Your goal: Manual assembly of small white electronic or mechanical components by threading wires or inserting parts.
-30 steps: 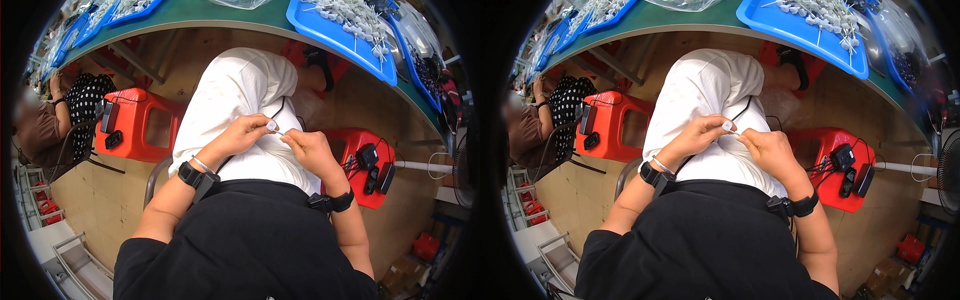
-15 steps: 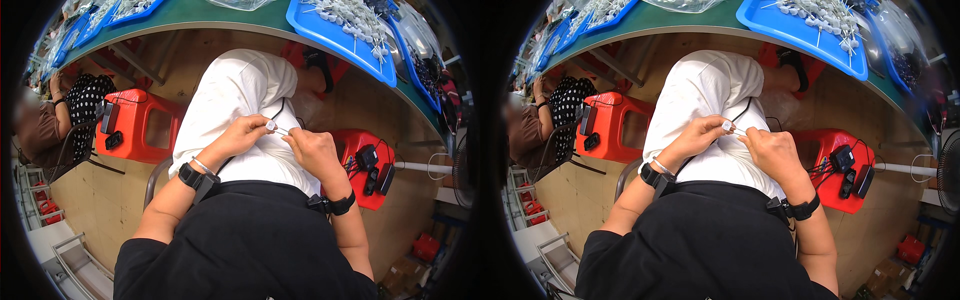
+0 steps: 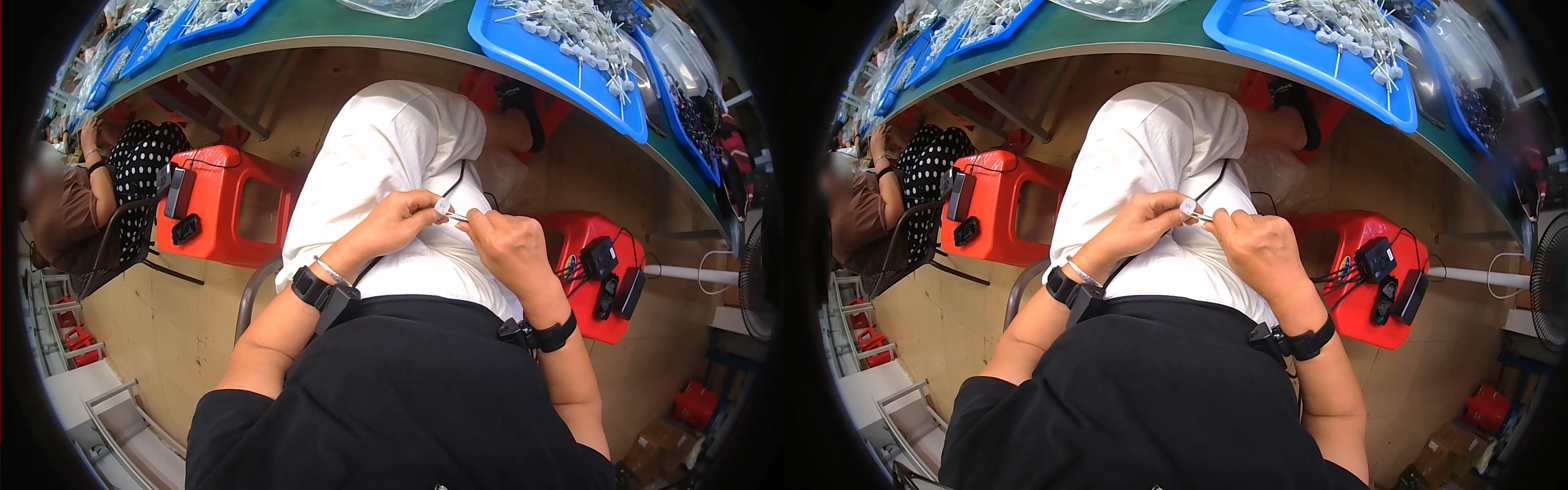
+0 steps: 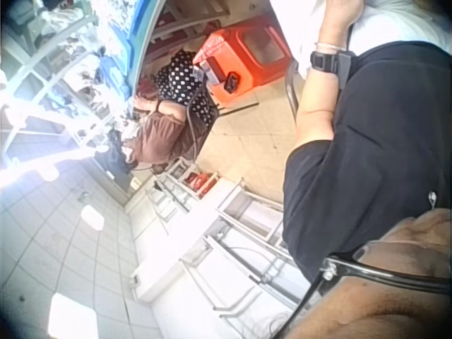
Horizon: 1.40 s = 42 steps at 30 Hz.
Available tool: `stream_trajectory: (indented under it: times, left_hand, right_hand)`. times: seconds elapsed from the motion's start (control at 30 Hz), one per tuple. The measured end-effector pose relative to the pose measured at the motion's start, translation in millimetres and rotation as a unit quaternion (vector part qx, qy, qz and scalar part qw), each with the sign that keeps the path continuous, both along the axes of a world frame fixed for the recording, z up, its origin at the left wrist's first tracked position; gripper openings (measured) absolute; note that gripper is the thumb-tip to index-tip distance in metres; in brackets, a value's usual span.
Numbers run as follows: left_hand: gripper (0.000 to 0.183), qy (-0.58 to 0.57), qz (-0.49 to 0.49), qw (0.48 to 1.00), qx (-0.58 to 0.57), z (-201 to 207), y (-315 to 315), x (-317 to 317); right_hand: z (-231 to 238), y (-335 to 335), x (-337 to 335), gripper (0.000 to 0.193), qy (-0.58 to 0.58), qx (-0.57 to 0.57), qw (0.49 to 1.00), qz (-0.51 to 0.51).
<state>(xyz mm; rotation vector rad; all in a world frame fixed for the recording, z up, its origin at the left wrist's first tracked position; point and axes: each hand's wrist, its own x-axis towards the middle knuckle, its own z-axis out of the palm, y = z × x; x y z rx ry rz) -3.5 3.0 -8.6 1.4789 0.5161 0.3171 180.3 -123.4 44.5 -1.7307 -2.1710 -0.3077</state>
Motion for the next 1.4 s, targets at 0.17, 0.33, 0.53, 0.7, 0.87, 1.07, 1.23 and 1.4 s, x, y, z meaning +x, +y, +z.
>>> stream_trajectory:
  times: [0.17, 0.33, 0.53, 0.7, 0.87, 1.07, 1.23, 1.4]
  left_hand:
    - [0.022, 0.011, 0.002, 1.0, 0.001, 4, -3, -1]
    - [0.022, 0.009, 0.012, 1.0, -0.015, 2, -4, -1]
    - [0.024, -0.021, 0.019, 1.0, -0.011, 6, -4, 0]
    - [0.024, 0.0, 0.01, 1.0, 0.007, 5, 1, 2]
    - [0.023, 0.0, 0.017, 1.0, -0.016, 5, 0, -1]
    - [0.021, -0.024, 0.048, 0.998, 0.02, -6, -6, 2]
    - [0.022, -0.118, 0.049, 0.987, -0.101, 23, -7, 13]
    - [0.023, -0.195, 0.05, 0.961, -0.189, 47, -4, 25]
  right_hand:
    - [1, -2, -1, 0.028, -0.025, -0.003, 1.0, 0.0]
    - [-4, -3, 0, 0.027, -0.012, -0.013, 1.0, 0.003]
    - [-3, -2, 0, 0.026, 0.048, 0.019, 0.999, 0.004]
    - [-7, 0, 4, 0.024, 0.039, 0.017, 0.999, -0.003]
    - [0, 3, -1, 0.021, 0.01, 0.018, 1.0, 0.006]
    - [-4, -1, -2, 0.018, 0.06, 0.015, 0.998, 0.009]
    - [-7, -3, -8, 0.026, 0.417, 0.011, 0.906, -0.071]
    - [-5, 1, -15, 0.022, 0.553, -0.097, 0.825, -0.063]
